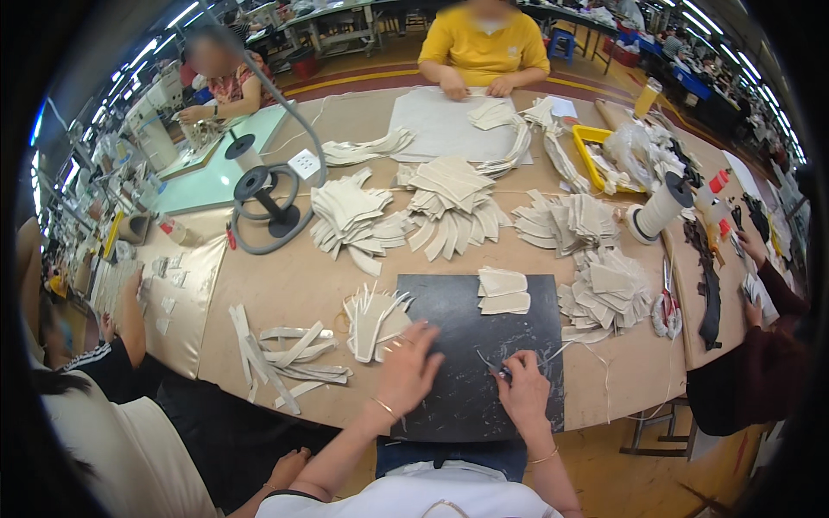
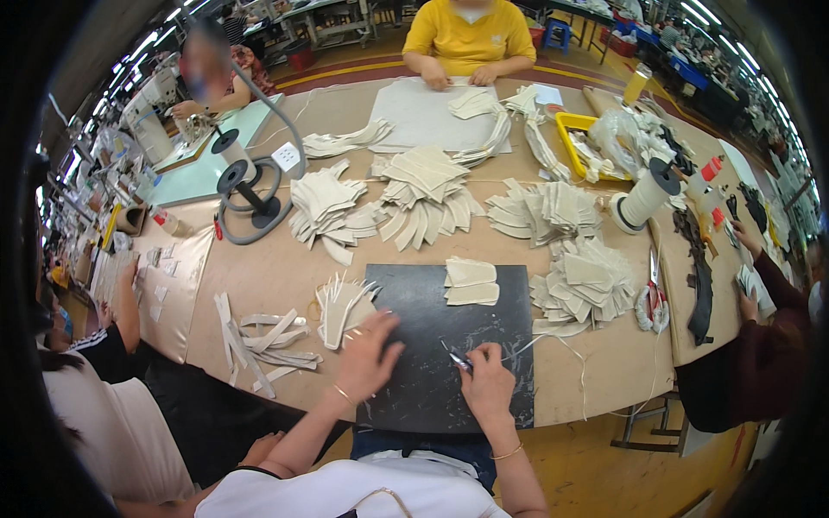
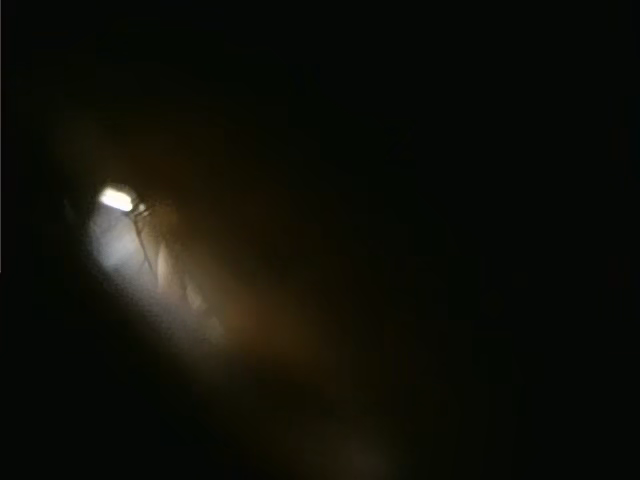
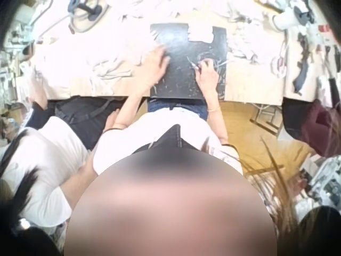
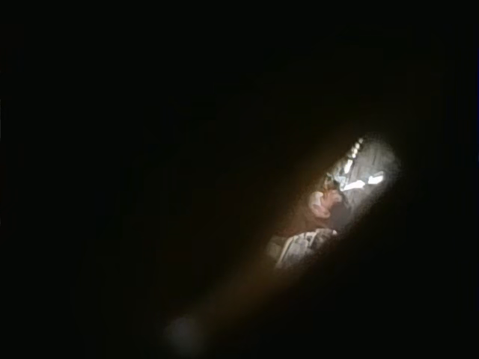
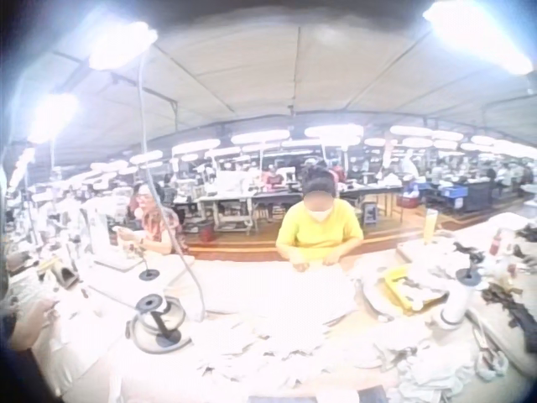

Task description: The person hand-sews small off-white fabric pieces using a needle and thread on a black cutting mat. They repeatedly pick up pieces, stitch along edges, and place finished pieces into a growing stack on the table.

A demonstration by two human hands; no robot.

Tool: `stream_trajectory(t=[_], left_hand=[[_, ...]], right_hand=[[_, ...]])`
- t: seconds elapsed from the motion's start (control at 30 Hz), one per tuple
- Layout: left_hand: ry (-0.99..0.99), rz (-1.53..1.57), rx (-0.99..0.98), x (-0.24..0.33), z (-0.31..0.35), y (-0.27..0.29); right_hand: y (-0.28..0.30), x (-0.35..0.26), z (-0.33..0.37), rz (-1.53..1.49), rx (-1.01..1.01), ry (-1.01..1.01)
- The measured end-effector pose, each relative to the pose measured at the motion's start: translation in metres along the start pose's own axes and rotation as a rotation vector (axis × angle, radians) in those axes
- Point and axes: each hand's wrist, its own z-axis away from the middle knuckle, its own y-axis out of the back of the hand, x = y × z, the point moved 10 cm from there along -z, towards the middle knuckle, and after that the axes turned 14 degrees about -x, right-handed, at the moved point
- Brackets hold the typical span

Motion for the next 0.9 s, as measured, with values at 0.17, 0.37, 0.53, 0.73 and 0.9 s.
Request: stream_trajectory(t=[0.17, 0.37, 0.53, 0.73, 0.9], left_hand=[[-0.112, -0.236, -0.044, 0.039, -0.002, -0.066], [-0.166, 0.550, -0.111, 0.025, 0.011, -0.053], [-0.088, 1.275, -0.238, 0.032, 0.030, -0.058], [-0.045, 1.559, -0.350, 0.032, 0.040, -0.056], [-0.082, 1.422, -0.295, 0.033, 0.042, -0.033]], right_hand=[[-0.004, -0.007, 0.000, 0.083, -0.070, 0.009], [0.015, -0.031, 0.014, -0.144, -0.233, 0.046], [0.028, -0.058, 0.030, -0.336, -0.377, 0.114], [0.029, -0.078, 0.032, -0.526, -0.472, 0.174], [0.025, -0.082, 0.030, -0.572, -0.574, 0.177]])
